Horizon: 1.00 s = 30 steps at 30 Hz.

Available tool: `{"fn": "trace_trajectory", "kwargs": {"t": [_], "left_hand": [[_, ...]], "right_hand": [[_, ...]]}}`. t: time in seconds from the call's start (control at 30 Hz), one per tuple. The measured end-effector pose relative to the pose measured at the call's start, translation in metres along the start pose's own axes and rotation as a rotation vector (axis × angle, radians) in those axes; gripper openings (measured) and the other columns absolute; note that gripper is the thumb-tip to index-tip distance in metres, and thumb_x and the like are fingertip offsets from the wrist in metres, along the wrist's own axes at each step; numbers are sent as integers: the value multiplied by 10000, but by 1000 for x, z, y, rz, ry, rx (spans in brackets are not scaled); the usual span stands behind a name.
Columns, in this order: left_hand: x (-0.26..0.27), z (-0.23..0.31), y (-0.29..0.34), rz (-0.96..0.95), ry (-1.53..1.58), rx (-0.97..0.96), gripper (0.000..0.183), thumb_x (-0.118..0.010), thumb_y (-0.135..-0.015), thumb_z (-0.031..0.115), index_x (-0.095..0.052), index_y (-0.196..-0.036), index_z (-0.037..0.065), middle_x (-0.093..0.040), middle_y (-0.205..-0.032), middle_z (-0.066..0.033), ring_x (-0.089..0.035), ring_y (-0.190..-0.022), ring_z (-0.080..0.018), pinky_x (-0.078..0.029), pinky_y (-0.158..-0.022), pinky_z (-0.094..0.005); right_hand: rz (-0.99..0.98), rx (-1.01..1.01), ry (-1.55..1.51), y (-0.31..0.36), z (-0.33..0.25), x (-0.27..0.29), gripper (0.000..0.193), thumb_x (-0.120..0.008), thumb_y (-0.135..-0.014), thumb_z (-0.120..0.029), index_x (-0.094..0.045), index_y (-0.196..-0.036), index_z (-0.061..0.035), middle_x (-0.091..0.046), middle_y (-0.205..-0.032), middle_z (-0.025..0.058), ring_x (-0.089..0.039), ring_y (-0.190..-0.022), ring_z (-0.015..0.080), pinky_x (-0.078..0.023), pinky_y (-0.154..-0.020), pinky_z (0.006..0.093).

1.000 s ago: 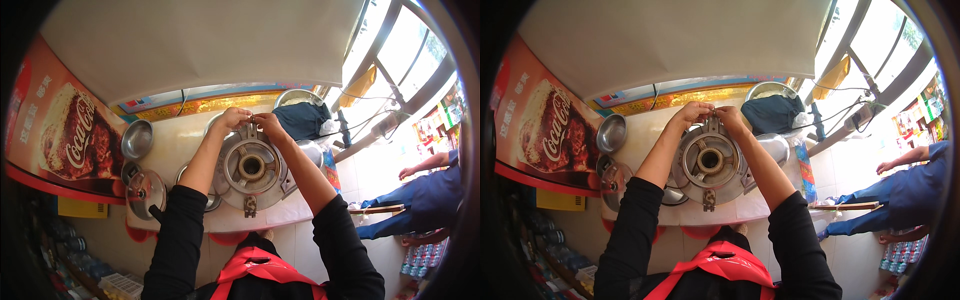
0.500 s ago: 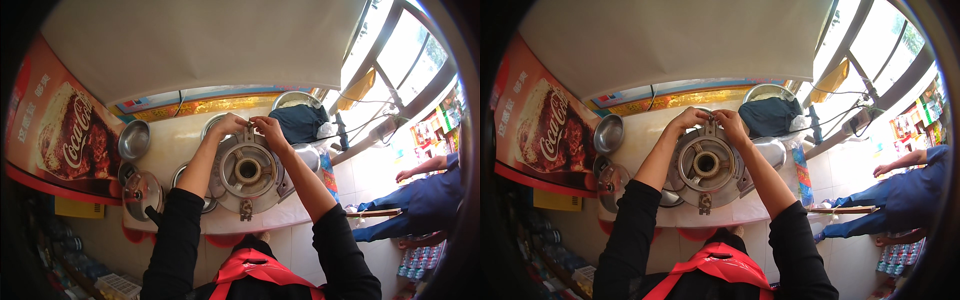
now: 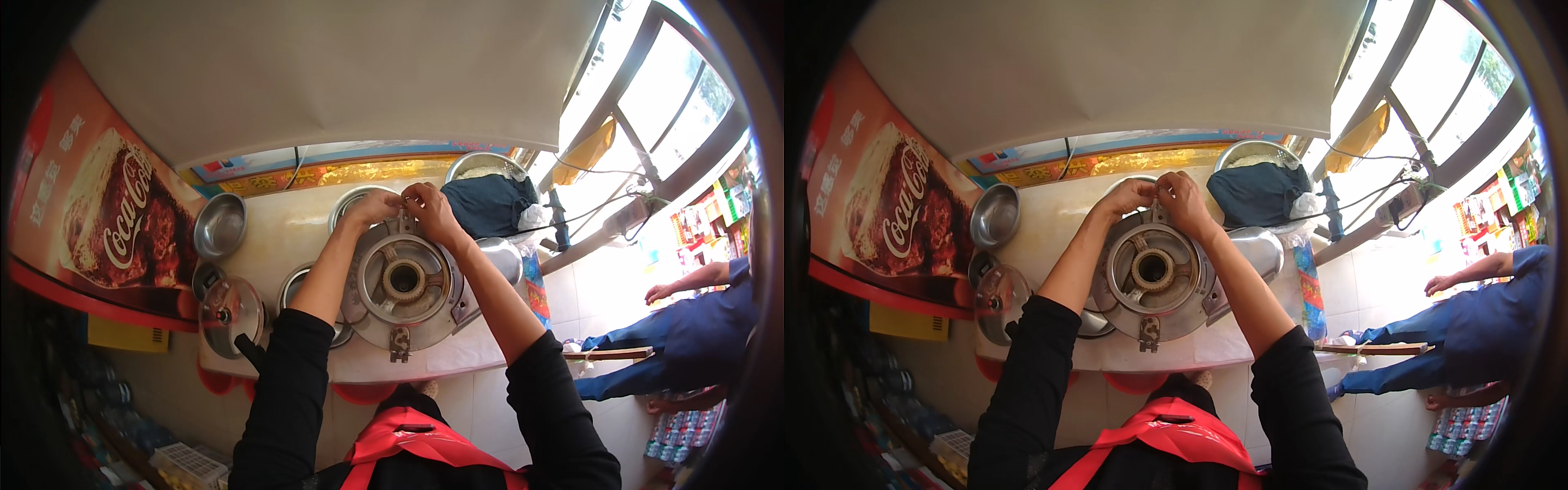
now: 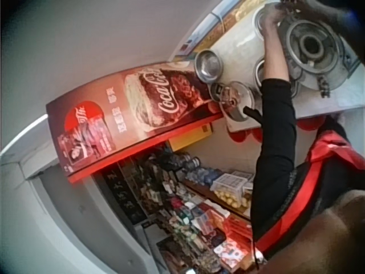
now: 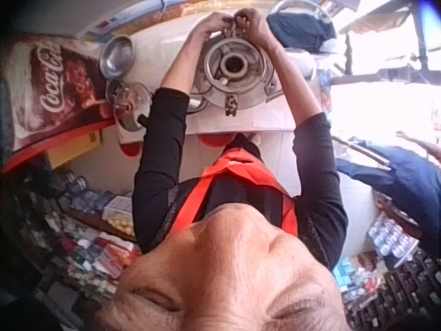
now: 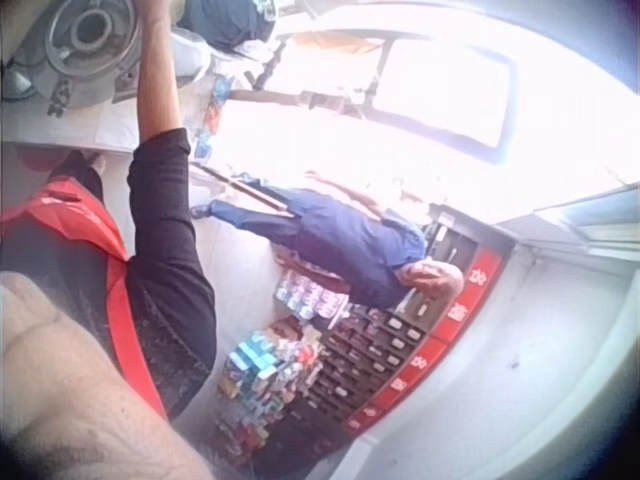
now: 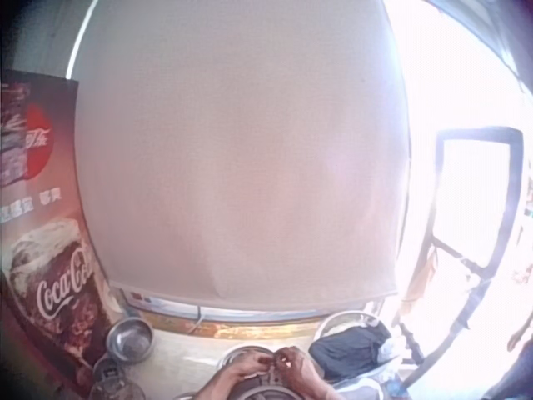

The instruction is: The person assembles a multi-part food preparation machine on a counter, placing and securing several metal components including a funnel, base, and lid. They then move a pressure cooker and a metal bowl to a nearby refrigerator.

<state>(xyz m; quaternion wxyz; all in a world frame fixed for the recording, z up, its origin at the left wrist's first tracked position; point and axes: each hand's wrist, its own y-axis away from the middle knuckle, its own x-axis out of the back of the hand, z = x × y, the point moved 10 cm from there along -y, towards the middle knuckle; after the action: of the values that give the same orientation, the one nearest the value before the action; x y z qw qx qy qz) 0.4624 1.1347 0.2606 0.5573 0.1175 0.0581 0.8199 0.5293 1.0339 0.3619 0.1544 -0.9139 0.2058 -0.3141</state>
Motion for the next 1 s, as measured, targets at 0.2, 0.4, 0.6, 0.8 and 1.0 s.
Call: {"fn": "trace_trajectory", "kwargs": {"t": [0.2, 0.4, 0.6, 0.8, 1.0], "left_hand": [[0, -1, 1, 3, -1, -12, 304, -630, -789, -41, -716, -1060, 66, -680, -923, 44, -600, -847, -54, -467, -794, -217], [-1, 4, 6, 30, 14, -9, 299, -645, -794, -31, -708, -1076, 47, -703, -972, 4, -619, -878, -74, -479, -811, -237], [-1, -3, 5, 24, 23, 39, 319, -623, -789, -32, -704, -1089, 44, -705, -996, -7, -625, -901, -85, -487, -826, -253], [-3, 0, 6, 7, 12, 28, 318, -636, -788, -14, -698, -1095, 39, -703, -1000, -11, -626, -913, -96, -488, -831, -257], [0, -1, 12, 58, 47, 69, 339, -649, -785, -7, -682, -1122, 15, -699, -997, -21, -629, -930, -108, -487, -829, -259]], "right_hand": [[-41, 109, -35, -4, -15, -5, 157, -545, -876, -110, -660, -963, -49, -610, -913, 165, -580, -930, 317, -471, -822, 393], [64, -179, 154, 9, 0, 10, 388, -745, -782, -275, -604, -1034, -16, -607, -952, 199, -585, -938, 358, -472, -814, 435], [58, -7, 239, 2, -12, 4, 301, -670, -852, -238, -630, -1028, 2, -642, -961, 149, -621, -863, 271, -490, -748, 378], [-139, -226, -256, 1, 15, -10, 264, -498, -806, -15, -693, -981, 16, -686, -874, 181, -661, -839, 240, -510, -791, 330], [47, -101, -54, -3, 1, 2, 266, -459, -800, -1, -684, -939, -26, -634, -861, 158, -604, -848, 273, -474, -806, 370]]}}
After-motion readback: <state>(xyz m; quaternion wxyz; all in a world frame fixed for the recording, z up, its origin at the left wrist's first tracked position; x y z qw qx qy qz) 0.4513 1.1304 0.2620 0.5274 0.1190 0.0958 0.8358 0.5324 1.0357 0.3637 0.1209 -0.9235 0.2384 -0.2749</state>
